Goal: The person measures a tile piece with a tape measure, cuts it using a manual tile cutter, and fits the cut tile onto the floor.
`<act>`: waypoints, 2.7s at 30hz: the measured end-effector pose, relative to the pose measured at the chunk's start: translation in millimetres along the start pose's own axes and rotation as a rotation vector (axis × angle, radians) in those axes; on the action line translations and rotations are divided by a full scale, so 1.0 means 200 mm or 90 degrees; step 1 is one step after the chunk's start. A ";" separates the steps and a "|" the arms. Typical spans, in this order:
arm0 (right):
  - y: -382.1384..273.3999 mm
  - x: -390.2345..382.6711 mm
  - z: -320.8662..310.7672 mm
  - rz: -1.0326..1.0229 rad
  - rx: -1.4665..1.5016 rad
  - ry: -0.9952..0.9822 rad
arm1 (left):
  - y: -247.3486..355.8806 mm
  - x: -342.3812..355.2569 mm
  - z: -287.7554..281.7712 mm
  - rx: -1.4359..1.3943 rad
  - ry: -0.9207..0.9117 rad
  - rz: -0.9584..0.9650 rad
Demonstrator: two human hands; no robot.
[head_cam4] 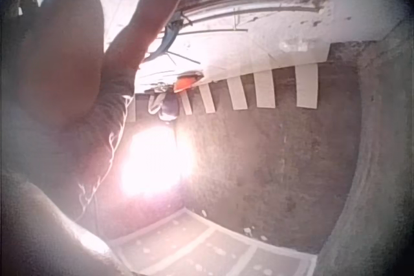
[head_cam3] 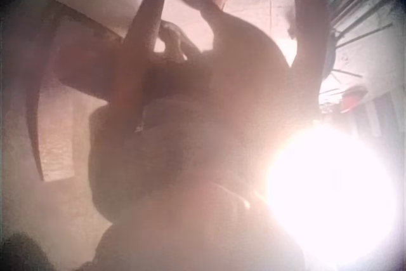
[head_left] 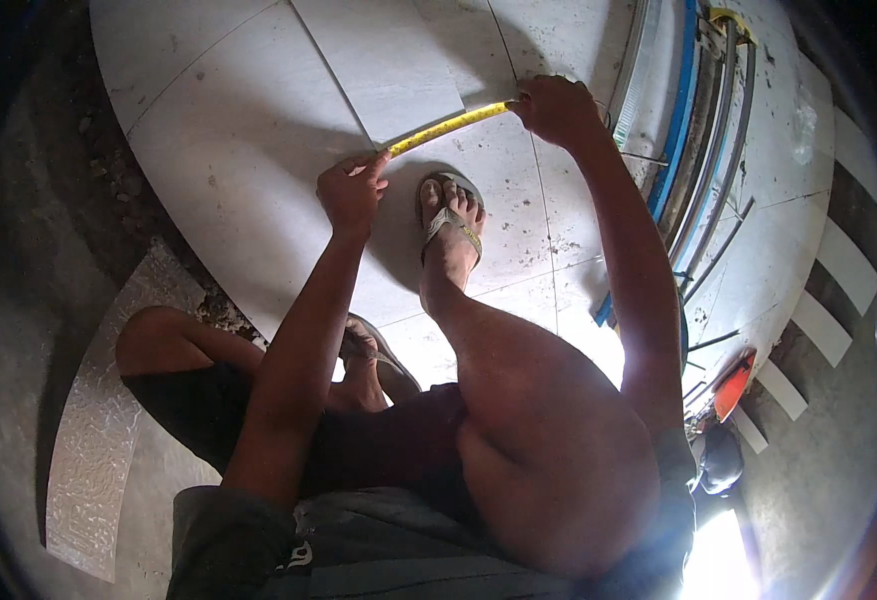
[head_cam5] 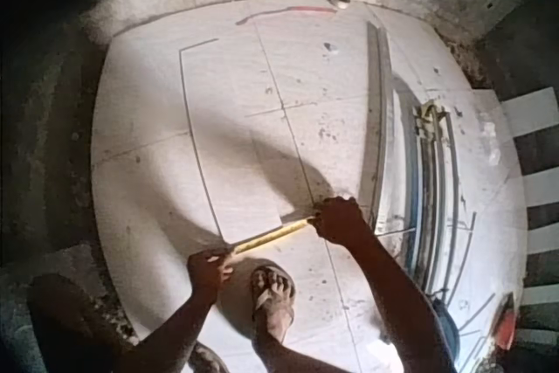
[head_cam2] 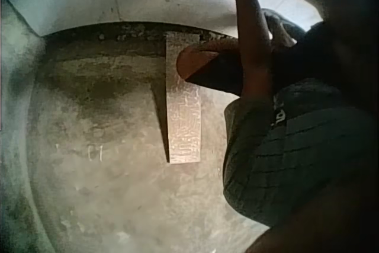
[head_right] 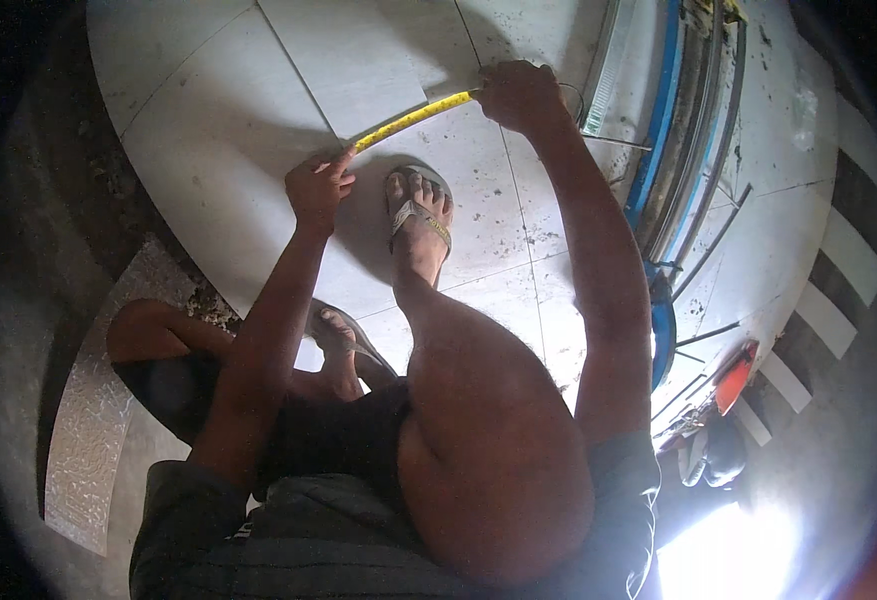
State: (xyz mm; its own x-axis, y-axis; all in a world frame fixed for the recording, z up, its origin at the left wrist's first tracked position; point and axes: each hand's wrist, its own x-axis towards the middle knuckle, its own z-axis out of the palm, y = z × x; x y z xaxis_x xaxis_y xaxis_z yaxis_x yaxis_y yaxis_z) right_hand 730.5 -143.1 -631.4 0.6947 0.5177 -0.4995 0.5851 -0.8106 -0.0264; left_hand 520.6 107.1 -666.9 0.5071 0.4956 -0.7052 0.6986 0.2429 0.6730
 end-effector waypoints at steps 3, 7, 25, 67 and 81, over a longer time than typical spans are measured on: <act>0.04 -0.04 0.02 -0.025 0.016 0.076 | 0.00 -0.03 0.05 0.004 -0.007 -0.014; -0.01 0.05 -0.06 -0.034 0.001 -0.005 | -0.13 0.09 -0.07 0.017 -0.012 0.027; -0.03 -0.09 -0.11 0.188 0.784 0.163 | 0.38 0.01 0.45 0.436 0.324 0.275; -0.55 1.33 -0.74 -0.132 0.353 0.169 | -0.02 -0.17 -0.83 0.691 0.191 0.202; -0.07 0.97 -0.68 -0.037 0.645 0.061 | 0.20 0.04 -1.30 0.694 0.047 0.455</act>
State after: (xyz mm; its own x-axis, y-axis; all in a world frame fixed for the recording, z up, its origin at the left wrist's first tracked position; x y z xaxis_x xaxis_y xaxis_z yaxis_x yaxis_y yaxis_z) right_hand 913.1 6.2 -611.0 0.7332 0.5468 -0.4042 0.0201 -0.6116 -0.7909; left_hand 420.6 336.9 -587.6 0.9300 0.2856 -0.2315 0.3526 -0.8711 0.3417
